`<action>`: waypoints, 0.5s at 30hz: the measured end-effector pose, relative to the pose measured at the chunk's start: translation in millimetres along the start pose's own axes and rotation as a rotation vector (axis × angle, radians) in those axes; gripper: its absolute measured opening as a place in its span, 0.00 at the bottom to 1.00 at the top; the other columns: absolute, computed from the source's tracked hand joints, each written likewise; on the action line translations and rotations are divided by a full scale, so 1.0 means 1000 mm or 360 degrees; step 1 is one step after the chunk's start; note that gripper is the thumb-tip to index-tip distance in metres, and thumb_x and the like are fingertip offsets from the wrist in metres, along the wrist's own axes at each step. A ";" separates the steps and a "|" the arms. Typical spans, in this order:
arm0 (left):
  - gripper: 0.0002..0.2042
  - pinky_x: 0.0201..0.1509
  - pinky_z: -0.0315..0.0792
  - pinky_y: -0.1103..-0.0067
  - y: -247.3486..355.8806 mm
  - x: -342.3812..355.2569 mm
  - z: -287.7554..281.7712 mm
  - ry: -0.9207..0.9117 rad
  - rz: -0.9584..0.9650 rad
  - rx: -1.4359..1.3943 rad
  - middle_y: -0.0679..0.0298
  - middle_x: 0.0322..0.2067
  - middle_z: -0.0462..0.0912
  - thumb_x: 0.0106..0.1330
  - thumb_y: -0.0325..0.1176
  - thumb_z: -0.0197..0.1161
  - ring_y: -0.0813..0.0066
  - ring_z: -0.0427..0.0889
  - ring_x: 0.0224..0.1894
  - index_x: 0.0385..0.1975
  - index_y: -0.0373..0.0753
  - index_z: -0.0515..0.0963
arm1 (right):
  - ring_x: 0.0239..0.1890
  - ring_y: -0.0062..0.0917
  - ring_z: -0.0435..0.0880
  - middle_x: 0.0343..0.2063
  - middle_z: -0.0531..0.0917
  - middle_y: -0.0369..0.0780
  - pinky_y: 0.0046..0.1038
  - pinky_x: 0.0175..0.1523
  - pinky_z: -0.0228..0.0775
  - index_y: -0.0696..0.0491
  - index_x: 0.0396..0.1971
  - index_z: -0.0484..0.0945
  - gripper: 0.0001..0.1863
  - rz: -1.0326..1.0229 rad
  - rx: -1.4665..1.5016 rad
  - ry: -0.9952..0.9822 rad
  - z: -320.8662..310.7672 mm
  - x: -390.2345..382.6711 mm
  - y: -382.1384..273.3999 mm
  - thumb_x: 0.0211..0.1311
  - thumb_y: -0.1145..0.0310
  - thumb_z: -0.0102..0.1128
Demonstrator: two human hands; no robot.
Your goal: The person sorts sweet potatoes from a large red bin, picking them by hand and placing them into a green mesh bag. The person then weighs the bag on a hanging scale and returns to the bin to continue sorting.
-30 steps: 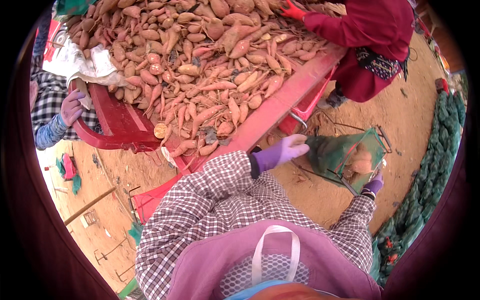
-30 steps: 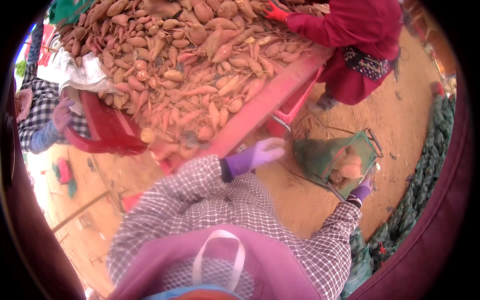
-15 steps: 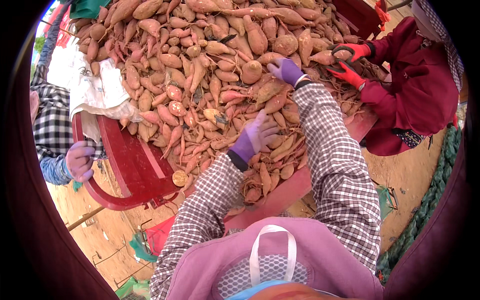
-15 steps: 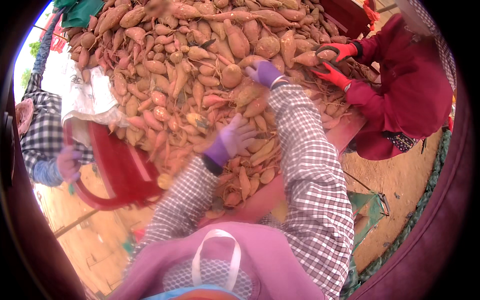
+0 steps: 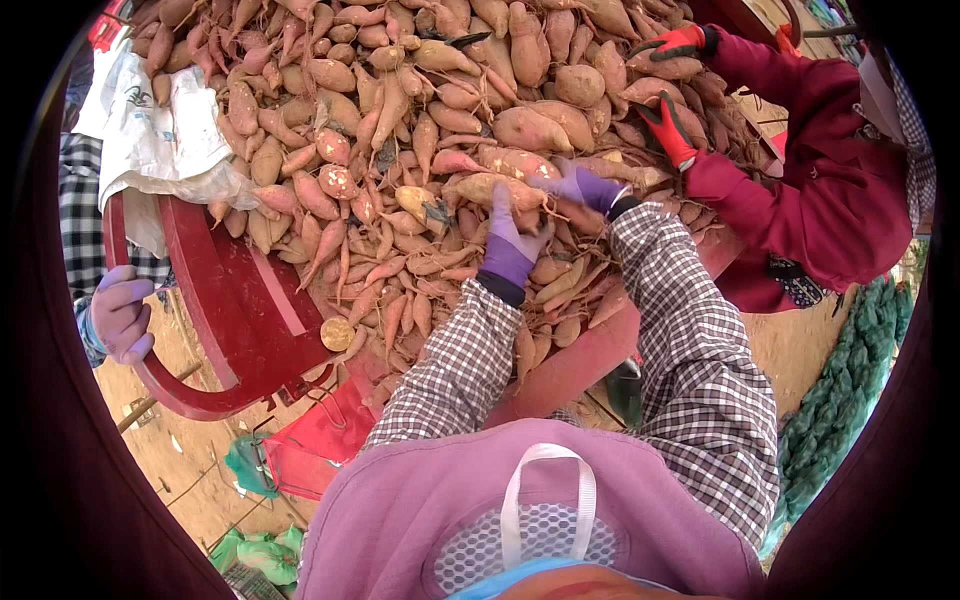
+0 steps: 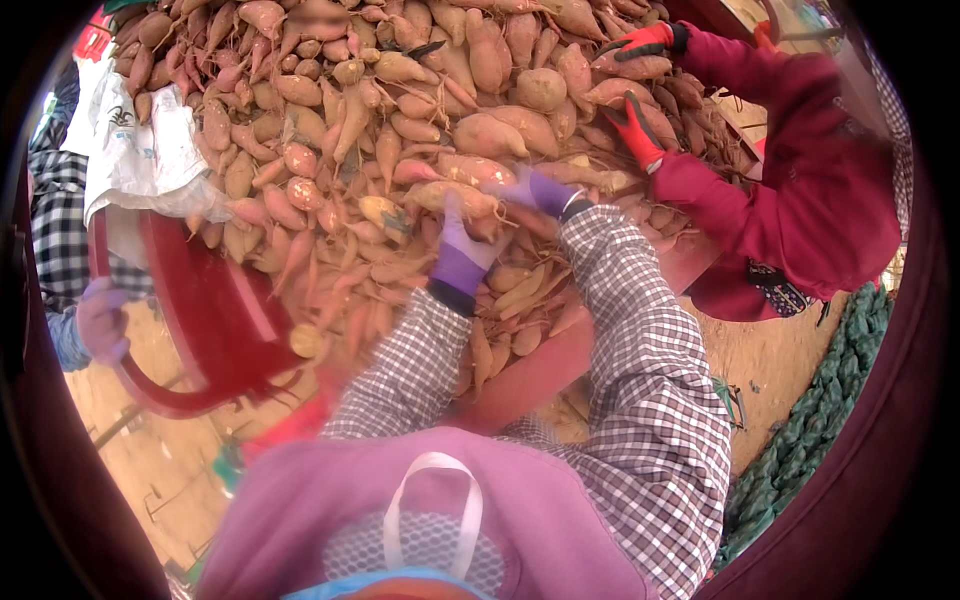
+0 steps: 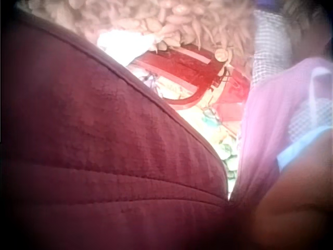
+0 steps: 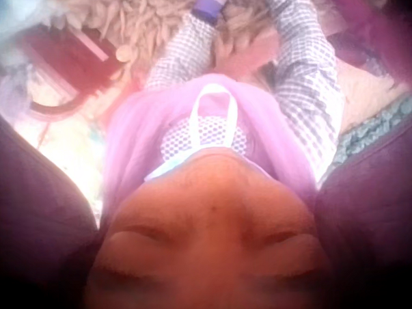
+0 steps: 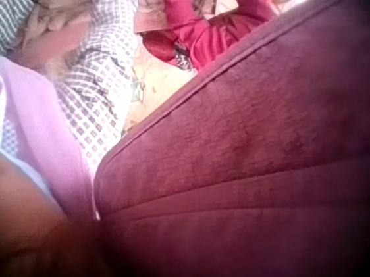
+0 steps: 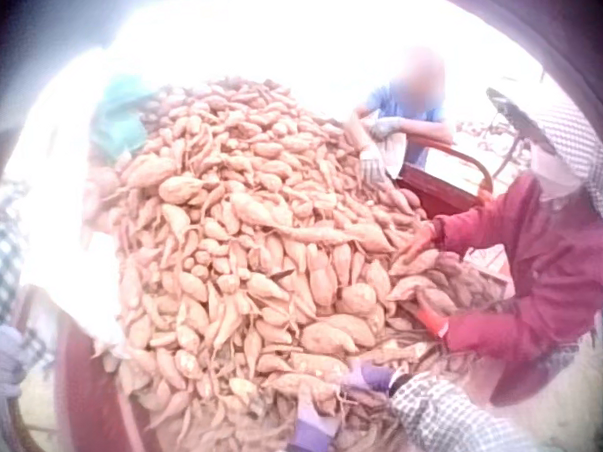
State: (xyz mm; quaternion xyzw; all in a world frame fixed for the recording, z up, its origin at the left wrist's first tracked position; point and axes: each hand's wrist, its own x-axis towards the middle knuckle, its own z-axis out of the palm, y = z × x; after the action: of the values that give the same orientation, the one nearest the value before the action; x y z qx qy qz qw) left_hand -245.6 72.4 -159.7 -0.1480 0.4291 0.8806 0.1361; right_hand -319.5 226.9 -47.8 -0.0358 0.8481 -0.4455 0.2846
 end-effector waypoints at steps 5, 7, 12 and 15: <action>0.20 0.52 0.76 0.69 0.045 -0.027 0.011 -0.0142 -0.0289 -0.0925 0.64 0.44 0.78 0.67 0.44 0.62 0.68 0.79 0.47 0.54 0.42 0.72 | 0.60 0.33 0.73 0.59 0.73 0.51 0.31 0.62 0.66 0.63 0.68 0.57 0.50 -0.0186 0.0469 0.0395 0.063 -0.040 0.022 0.57 0.43 0.66; 0.17 0.51 0.77 0.74 0.031 -0.044 -0.025 -0.0252 -0.0178 -0.0805 0.64 0.46 0.78 0.69 0.38 0.59 0.71 0.80 0.47 0.55 0.41 0.71 | 0.60 0.30 0.74 0.59 0.74 0.48 0.30 0.63 0.66 0.61 0.68 0.58 0.46 -0.0174 0.0605 0.0399 0.085 -0.073 0.018 0.59 0.46 0.66; 0.17 0.49 0.76 0.77 0.048 -0.160 0.010 -0.0405 0.0082 0.0043 0.63 0.47 0.77 0.70 0.34 0.57 0.75 0.79 0.48 0.55 0.36 0.69 | 0.62 0.25 0.71 0.61 0.71 0.42 0.27 0.65 0.64 0.59 0.69 0.56 0.38 -0.0697 0.1728 0.0450 0.134 -0.193 0.023 0.67 0.56 0.61; 0.18 0.48 0.77 0.76 0.041 -0.214 0.028 -0.0584 -0.0026 0.0246 0.61 0.48 0.77 0.70 0.35 0.57 0.73 0.79 0.48 0.57 0.35 0.68 | 0.62 0.23 0.70 0.62 0.70 0.41 0.26 0.65 0.63 0.58 0.70 0.54 0.39 -0.0720 0.1975 0.0588 0.156 -0.252 0.045 0.68 0.57 0.59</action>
State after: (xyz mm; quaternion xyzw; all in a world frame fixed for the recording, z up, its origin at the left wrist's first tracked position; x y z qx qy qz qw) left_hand -67.8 46.5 -32.9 0.0223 0.4623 0.8560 0.2302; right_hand -19.8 218.6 -37.5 0.0343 0.4421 -0.8963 0.0031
